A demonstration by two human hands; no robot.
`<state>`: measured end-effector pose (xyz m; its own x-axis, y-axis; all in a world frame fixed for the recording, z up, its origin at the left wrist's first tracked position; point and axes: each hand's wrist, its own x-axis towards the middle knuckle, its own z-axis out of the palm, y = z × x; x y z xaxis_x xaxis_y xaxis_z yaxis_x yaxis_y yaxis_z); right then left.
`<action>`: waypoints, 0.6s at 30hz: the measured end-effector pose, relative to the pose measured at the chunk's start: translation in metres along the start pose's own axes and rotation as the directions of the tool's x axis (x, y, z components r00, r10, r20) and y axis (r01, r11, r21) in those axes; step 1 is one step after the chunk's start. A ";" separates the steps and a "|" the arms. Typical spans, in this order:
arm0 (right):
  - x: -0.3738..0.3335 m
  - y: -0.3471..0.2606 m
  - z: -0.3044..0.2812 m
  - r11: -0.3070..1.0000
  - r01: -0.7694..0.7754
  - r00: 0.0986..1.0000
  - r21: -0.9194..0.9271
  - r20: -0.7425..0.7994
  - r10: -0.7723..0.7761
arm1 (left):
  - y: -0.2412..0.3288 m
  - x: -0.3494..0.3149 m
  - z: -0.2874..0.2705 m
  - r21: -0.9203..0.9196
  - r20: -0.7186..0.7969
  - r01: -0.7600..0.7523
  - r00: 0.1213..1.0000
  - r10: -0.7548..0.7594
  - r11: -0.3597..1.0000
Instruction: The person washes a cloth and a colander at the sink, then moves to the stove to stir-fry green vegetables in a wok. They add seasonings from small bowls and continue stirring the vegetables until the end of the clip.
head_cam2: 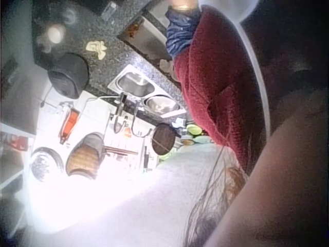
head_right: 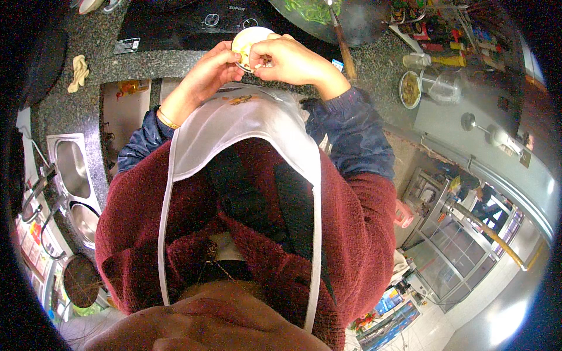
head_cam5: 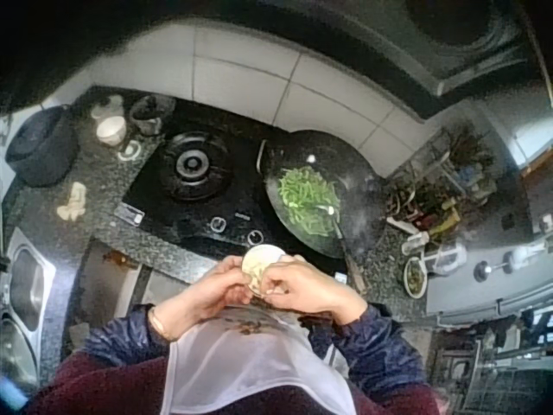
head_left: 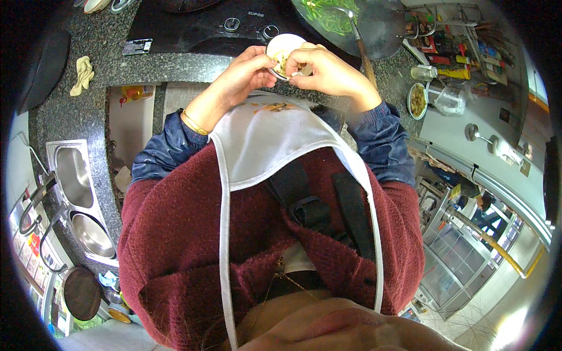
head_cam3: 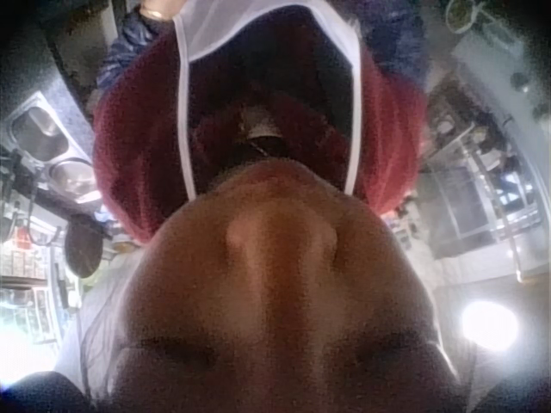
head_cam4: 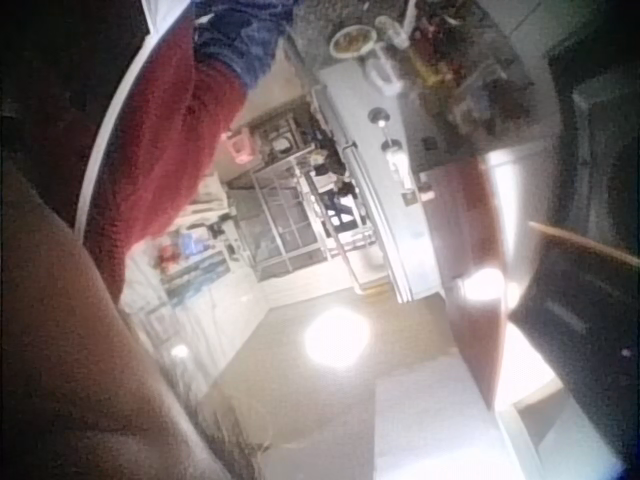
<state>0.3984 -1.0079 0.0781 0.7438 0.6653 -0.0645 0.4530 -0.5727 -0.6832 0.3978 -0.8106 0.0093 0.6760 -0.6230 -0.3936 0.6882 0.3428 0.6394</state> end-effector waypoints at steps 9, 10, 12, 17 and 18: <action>0.000 -0.001 -0.009 0.974 -0.107 0.982 -0.202 -0.174 0.071 | -0.004 0.003 -0.004 -0.081 0.058 0.037 0.998 -0.032 0.996; 0.002 -0.001 -0.010 0.940 -0.099 0.972 -0.326 -0.235 0.021 | -0.004 0.001 -0.003 -0.061 0.050 0.027 0.998 -0.024 0.998; 0.000 -0.007 -0.012 0.890 -0.102 0.964 -0.444 -0.264 -0.021 | -0.002 -0.003 -0.001 -0.022 0.037 0.008 0.999 -0.007 1.000; 0.000 -0.015 -0.013 0.910 -0.077 0.966 -0.407 -0.255 -0.032 | 0.005 -0.008 0.001 0.040 -0.005 -0.115 0.993 0.115 0.993; 0.000 -0.016 -0.009 0.913 -0.034 0.972 -0.407 -0.225 -0.064 | 0.006 -0.009 0.002 0.037 -0.013 -0.133 0.991 0.134 0.990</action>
<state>0.3956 -1.0032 0.0959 0.8047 0.5758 0.1450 0.5883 -0.7402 -0.3256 0.3951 -0.8040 0.0178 0.7654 -0.5624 -0.3129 0.5818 0.3968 0.7099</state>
